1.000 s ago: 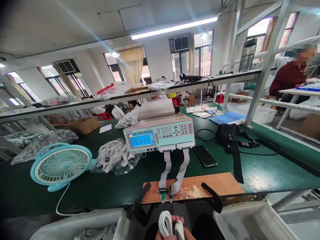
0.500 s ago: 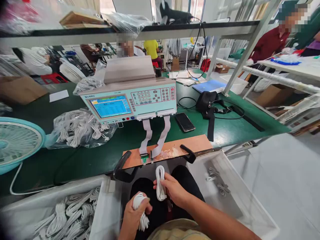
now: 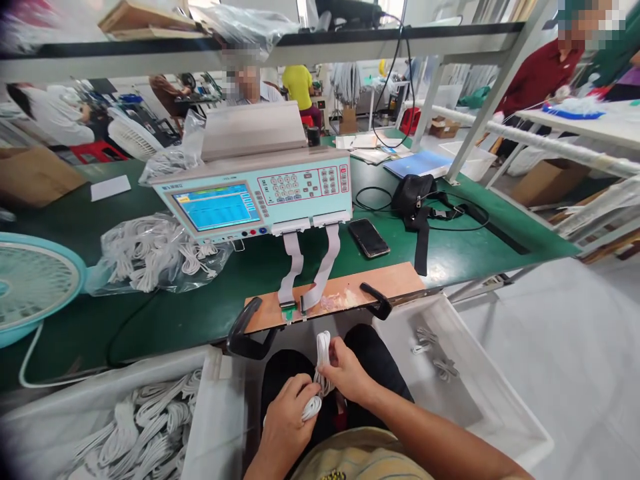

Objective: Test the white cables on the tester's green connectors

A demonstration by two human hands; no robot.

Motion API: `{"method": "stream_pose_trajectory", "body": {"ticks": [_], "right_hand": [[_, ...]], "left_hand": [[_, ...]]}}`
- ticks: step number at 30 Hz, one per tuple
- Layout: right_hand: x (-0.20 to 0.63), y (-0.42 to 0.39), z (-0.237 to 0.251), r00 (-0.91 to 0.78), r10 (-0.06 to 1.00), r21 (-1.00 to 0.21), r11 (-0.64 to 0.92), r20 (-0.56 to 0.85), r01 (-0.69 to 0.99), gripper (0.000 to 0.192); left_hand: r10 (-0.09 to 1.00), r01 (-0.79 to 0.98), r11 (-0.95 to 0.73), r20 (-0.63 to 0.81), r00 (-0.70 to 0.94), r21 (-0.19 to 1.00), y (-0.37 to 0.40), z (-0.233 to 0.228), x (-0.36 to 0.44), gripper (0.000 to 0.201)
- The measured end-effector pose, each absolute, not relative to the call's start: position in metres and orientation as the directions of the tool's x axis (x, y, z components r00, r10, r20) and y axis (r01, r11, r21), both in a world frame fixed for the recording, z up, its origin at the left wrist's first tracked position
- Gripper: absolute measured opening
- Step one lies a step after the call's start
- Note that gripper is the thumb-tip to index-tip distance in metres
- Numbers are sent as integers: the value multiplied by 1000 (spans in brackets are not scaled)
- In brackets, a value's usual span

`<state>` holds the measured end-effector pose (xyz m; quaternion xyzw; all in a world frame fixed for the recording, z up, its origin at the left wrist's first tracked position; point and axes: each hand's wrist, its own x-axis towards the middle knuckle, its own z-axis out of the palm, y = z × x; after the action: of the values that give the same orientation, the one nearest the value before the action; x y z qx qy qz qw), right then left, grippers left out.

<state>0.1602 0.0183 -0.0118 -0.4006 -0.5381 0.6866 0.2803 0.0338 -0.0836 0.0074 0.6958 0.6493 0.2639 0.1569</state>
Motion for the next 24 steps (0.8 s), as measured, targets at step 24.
{"method": "stream_pose_trajectory", "body": {"ticks": [24], "right_hand": [[162, 34, 25, -667, 723, -876, 426, 179, 227, 20]], "left_hand": [[752, -114, 226, -248, -610, 967, -44, 9, 23, 21]]}}
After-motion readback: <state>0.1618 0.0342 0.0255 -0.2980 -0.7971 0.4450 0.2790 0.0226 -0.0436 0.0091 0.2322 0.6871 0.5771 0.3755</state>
